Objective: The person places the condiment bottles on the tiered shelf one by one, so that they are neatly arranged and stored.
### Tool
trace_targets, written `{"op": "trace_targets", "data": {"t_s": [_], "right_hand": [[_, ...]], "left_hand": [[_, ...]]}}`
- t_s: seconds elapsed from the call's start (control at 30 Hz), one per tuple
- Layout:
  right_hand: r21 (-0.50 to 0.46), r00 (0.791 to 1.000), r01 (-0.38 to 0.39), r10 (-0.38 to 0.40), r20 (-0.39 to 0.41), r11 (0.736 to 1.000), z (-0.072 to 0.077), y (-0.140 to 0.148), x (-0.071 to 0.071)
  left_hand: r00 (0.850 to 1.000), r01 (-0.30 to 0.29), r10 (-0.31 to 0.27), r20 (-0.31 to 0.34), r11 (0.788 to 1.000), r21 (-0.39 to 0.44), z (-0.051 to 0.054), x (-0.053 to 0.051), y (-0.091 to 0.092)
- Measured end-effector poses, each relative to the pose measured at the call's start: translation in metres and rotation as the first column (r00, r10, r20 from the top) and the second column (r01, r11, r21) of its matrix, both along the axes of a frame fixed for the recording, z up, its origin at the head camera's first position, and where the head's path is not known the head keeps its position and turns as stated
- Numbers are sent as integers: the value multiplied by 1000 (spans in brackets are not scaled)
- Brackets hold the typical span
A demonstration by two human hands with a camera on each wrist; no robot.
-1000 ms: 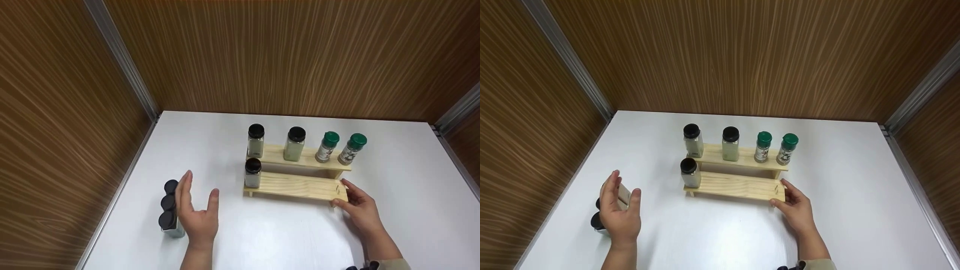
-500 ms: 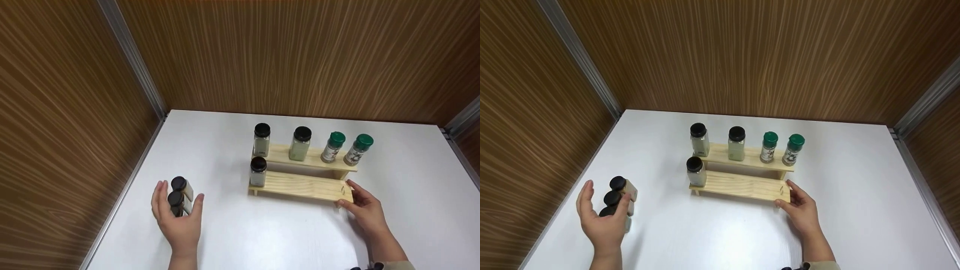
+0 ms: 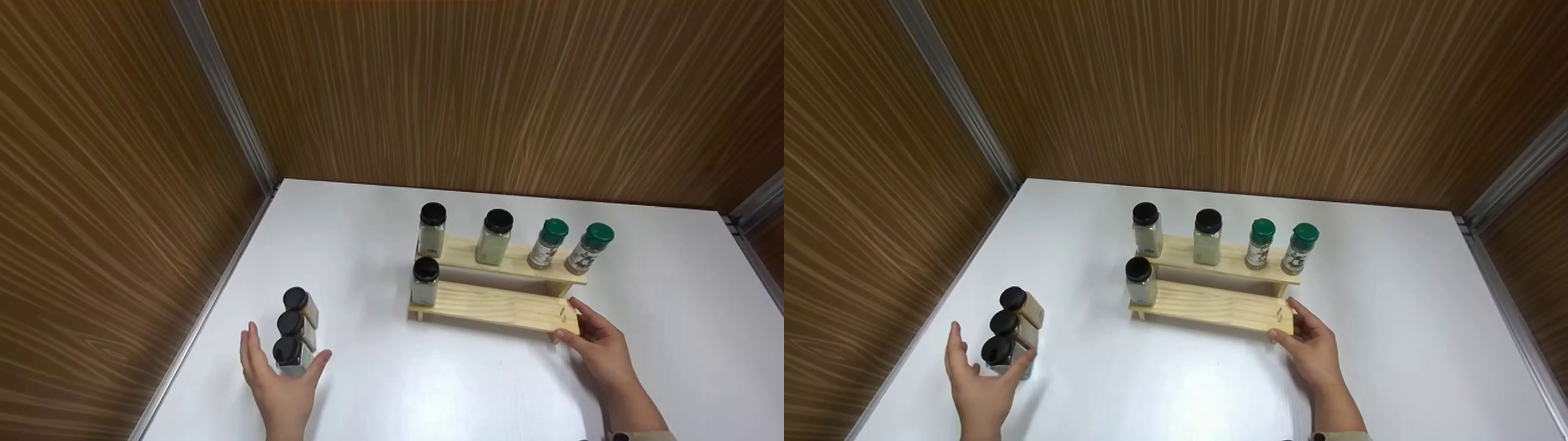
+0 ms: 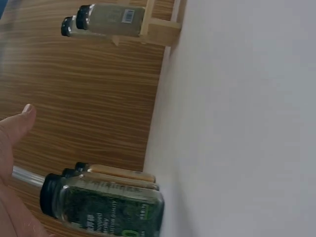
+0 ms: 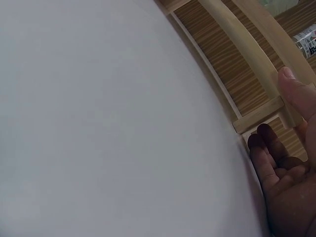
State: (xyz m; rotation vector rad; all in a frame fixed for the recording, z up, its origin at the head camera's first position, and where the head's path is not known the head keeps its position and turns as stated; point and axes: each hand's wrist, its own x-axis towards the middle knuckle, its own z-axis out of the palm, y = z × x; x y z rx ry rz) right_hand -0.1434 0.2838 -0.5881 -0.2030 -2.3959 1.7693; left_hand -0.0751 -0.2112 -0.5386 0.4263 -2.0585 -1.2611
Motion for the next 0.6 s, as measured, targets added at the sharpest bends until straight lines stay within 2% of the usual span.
{"op": "trace_targets", "data": {"t_s": [0.13, 0.3, 0.47, 0.53, 0.6], "right_hand": [[-1, 1000, 7, -7, 3, 1000, -1, -1, 0], [4, 1000, 5, -5, 1, 1000, 0, -1, 0], [2, 1000, 9, -9, 15, 1000, 1, -1, 0], [2, 1000, 12, -12, 25, 1000, 1, 0, 0], [7, 999, 13, -13, 36, 1000, 1, 0, 0]], "left_hand": [[999, 22, -23, 38, 999, 28, -7, 2, 2], [993, 73, -80, 92, 994, 78, -14, 5, 3], [966, 88, -124, 226, 983, 160, -17, 5, 3], [957, 82, -128, 261, 980, 182, -17, 4, 2], [954, 63, -117, 276, 979, 194, -18, 4, 2]]}}
